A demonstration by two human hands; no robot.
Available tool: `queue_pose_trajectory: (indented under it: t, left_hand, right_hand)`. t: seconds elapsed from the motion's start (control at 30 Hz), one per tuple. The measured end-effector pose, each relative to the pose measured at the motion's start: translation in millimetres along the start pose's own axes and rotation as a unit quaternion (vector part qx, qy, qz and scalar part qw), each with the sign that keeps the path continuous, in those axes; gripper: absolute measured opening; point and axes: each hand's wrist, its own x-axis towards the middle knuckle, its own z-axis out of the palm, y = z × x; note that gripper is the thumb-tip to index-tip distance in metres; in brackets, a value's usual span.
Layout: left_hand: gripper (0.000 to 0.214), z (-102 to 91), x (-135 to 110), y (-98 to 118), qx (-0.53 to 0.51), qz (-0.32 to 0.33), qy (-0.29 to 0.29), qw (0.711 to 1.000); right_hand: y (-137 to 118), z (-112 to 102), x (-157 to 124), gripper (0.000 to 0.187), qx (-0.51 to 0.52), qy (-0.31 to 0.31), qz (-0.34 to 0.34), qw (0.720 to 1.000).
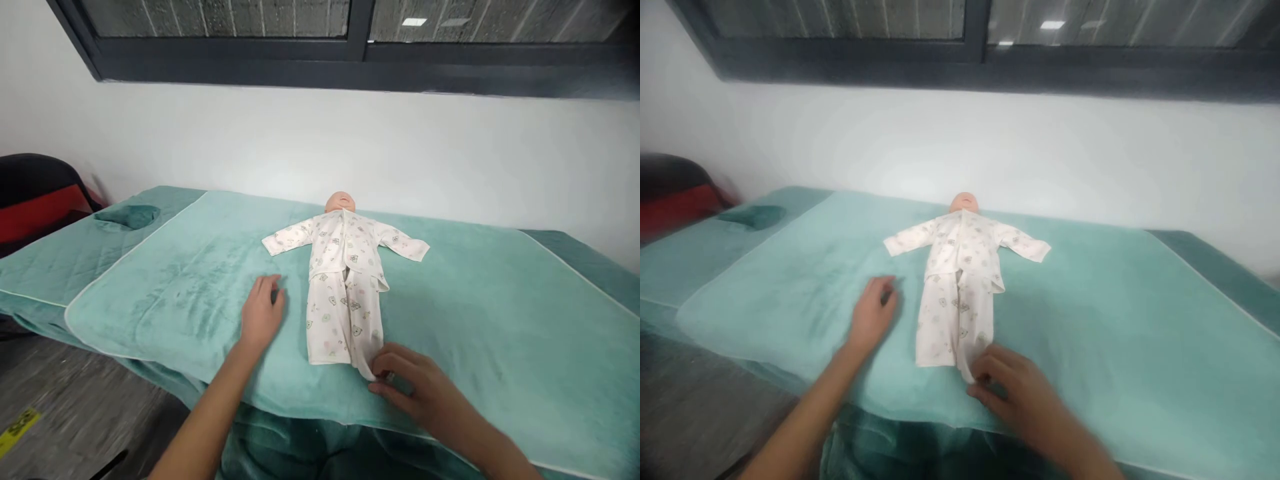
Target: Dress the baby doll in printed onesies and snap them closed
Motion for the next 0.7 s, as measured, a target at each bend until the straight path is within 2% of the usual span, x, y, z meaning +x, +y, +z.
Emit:
queue_pose_trajectory:
  t: [0.03, 0.07, 0.1, 0.13, 0.2, 0.23, 0.27, 0.33, 0.43, 0.57, 0.7]
  left_hand:
    - [0.032, 3.5, 18, -6, 0.029, -0.024, 0.008, 0.999]
    - [0.036, 7.3, 36, -11, 0.059, -0.051, 0.016, 0.997]
    - [0.041, 11.1, 52, -16, 0.09, -0.07, 0.021, 0.993]
    - [0.044, 14.9, 66, -20, 0.119, -0.078, 0.019, 0.99]
    - [0.05, 21.3, 87, -25, 0.162, -0.075, 0.002, 0.984]
    - [0.051, 23.8, 95, -26, 0.173, -0.069, -0.009, 0.982]
    - [0.051, 25.7, 102, -28, 0.178, -0.064, -0.017, 0.982]
    - [0.048, 27.8, 110, -31, 0.175, -0.054, -0.024, 0.983]
    - [0.044, 27.8, 119, -40, 0.16, -0.029, -0.018, 0.987]
    - [0.042, 25.7, 132, -57, 0.156, -0.025, 0.035, 0.987]
    - [0.04, 27.8, 142, -67, 0.18, -0.054, 0.06, 0.98]
  right_hand:
    - [6, -13, 8, 0.012, 0.029, -0.009, 0.015, 0.999]
    - [17, -26, 19, 0.016, 0.049, 0.013, 0.036, 0.998]
    - [33, -38, 31, 0.021, 0.056, 0.06, 0.067, 0.994]
    - [52, -50, 44, 0.024, 0.042, 0.14, 0.113, 0.983]
    - [99, -70, 73, 0.036, -0.019, 0.31, 0.203, 0.929]
    - [124, -78, 87, 0.045, -0.049, 0.369, 0.236, 0.898]
    - [148, -85, 100, 0.054, -0.077, 0.399, 0.261, 0.876]
    - [188, -95, 121, 0.06, -0.139, 0.393, 0.31, 0.854]
    - [224, -104, 139, 0.052, -0.181, 0.36, 0.329, 0.854]
    - [246, -116, 141, 0.043, -0.186, 0.37, 0.311, 0.855]
    - [263, -127, 137, 0.044, -0.201, 0.411, 0.304, 0.836]
